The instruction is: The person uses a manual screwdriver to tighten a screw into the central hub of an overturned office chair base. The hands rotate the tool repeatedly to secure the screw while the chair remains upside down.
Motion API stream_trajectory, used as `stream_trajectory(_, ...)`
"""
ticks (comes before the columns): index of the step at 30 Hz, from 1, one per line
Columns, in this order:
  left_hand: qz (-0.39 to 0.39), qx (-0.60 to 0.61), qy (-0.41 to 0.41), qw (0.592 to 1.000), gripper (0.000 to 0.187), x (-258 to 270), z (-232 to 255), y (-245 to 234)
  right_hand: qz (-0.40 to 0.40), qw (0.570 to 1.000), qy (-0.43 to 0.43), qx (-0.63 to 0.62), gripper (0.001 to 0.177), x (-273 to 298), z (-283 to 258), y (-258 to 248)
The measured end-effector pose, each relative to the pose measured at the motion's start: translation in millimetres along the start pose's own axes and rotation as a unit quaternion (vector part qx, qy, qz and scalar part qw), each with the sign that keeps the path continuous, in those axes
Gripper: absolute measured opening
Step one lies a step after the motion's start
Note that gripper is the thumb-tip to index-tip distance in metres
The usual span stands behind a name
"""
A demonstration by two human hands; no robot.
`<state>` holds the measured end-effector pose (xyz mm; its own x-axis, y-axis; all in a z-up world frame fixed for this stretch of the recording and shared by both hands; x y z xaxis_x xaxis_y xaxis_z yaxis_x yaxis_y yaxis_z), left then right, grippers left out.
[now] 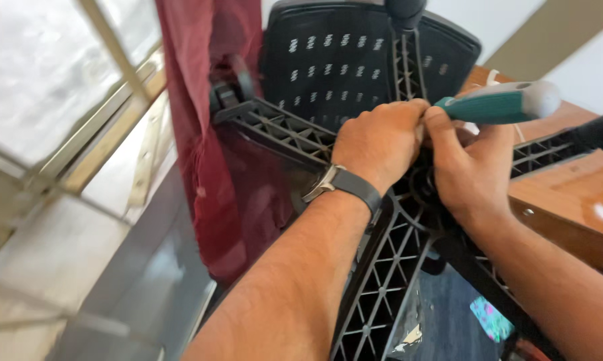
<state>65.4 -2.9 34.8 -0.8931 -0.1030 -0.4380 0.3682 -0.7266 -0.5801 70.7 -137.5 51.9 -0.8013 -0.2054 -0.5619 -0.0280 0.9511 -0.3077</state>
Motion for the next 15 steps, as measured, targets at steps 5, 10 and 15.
stream_trajectory(5,-0.005,-0.038,-0.040,0.998,0.025,8,-1,-4,-0.024,1.000,-0.002,-0.019,0.026,-3,-6,7)
stream_trajectory(10,0.002,-0.022,-0.019,1.000,0.027,3,1,-3,0.004,0.999,0.008,0.032,0.022,-4,-8,1)
stream_trajectory(15,-0.031,-0.006,0.017,0.999,0.026,-9,-1,4,0.014,1.000,0.014,0.023,0.020,-2,-5,1)
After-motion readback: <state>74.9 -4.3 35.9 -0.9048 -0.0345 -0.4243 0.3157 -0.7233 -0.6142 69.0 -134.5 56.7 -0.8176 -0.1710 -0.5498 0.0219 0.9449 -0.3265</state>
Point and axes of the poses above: each hand's wrist, its own x-axis away from the middle knuckle, its own y-axis out of the palm, z = x × y, the point moved 9 cm from there along -x, towards the middle knuckle, and after that the axes turned 3 degrees about -x, right-handed, at the moved point
